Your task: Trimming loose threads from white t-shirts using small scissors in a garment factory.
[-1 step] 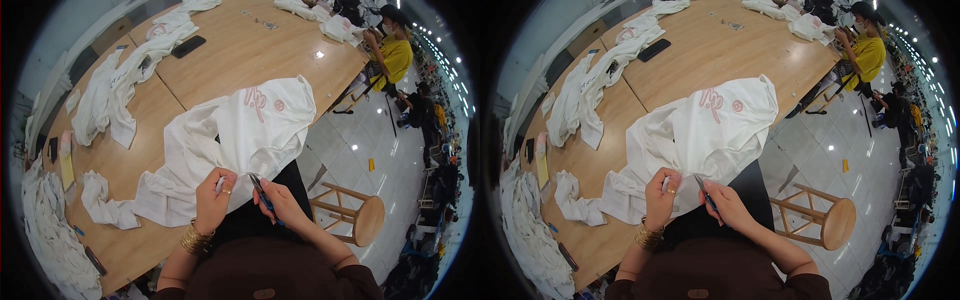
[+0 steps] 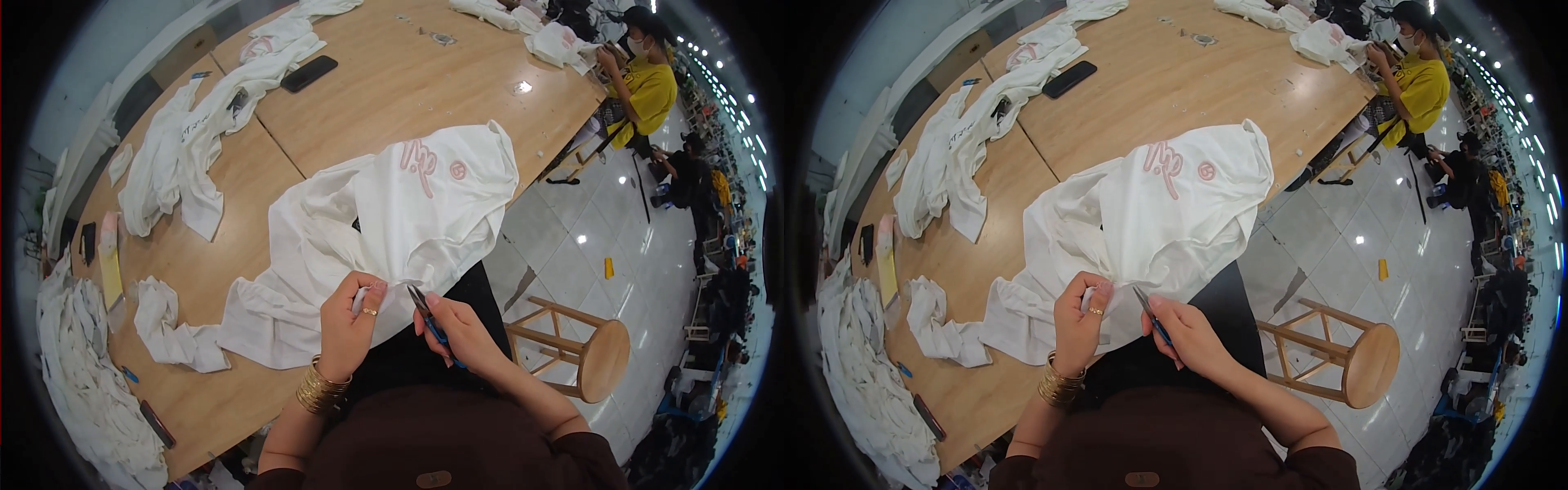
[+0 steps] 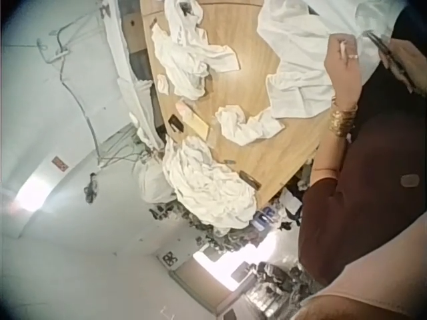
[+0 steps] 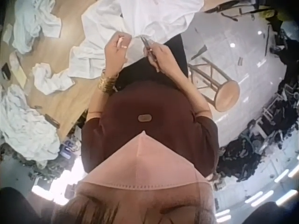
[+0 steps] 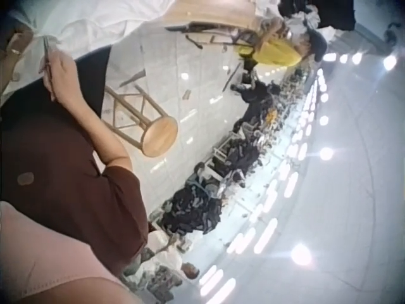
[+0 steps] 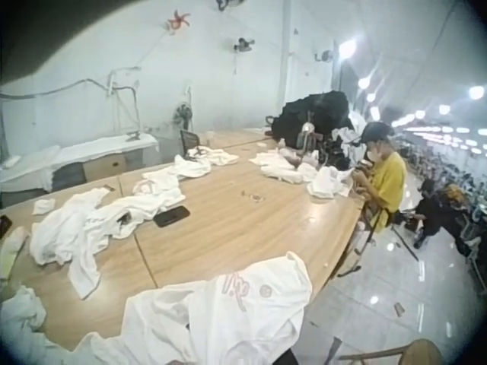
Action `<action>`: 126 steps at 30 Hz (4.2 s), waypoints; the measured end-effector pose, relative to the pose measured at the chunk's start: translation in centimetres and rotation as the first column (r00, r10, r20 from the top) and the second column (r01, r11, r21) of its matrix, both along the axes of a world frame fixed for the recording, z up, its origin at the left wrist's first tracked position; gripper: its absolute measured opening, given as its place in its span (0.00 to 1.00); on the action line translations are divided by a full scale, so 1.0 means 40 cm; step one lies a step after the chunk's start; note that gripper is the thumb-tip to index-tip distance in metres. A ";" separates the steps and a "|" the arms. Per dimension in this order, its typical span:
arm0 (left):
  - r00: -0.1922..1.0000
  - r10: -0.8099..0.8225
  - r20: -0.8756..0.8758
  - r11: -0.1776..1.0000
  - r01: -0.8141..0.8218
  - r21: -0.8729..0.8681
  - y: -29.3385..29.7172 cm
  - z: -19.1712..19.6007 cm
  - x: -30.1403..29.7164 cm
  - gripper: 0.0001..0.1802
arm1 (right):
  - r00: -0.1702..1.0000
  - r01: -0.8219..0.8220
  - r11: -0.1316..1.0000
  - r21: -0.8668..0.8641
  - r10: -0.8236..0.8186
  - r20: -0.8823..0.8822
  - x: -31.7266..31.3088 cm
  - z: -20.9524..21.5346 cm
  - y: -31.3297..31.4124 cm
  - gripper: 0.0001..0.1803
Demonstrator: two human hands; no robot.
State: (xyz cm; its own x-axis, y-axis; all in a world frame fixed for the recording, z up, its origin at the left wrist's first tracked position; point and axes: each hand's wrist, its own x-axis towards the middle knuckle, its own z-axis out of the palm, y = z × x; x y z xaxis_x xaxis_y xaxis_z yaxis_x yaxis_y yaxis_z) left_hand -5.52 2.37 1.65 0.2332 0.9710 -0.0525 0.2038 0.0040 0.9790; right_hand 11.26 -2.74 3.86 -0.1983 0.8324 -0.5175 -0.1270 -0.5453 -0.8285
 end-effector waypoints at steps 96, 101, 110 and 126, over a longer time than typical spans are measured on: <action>0.954 0.073 -0.290 0.994 -0.047 0.097 0.003 0.032 0.064 0.11 | 0.865 -0.196 0.742 0.642 -0.178 0.469 0.057 -0.126 0.116 0.16; 0.968 0.043 -0.246 0.996 -0.021 0.091 0.011 0.013 0.052 0.11 | 0.775 -0.256 0.670 0.697 -0.289 0.563 0.097 -0.128 0.132 0.13; 0.963 -0.039 -0.268 0.997 0.057 0.061 0.009 0.010 0.052 0.12 | 0.770 -0.329 0.624 0.709 -0.258 0.584 0.092 -0.085 0.119 0.14; 0.953 -0.103 -0.284 0.992 0.119 0.039 0.019 0.001 0.061 0.10 | 0.761 -0.321 0.649 0.690 -0.257 0.596 0.106 -0.120 0.110 0.11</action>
State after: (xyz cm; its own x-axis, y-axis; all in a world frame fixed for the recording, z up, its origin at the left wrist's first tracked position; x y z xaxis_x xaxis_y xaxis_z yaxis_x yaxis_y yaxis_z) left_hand -3.09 3.15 1.70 0.3230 0.9431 -0.0785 0.4666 -0.0865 0.8802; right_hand 15.51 1.67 -0.95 -0.1266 0.9617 0.2431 0.5461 0.2721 -0.7923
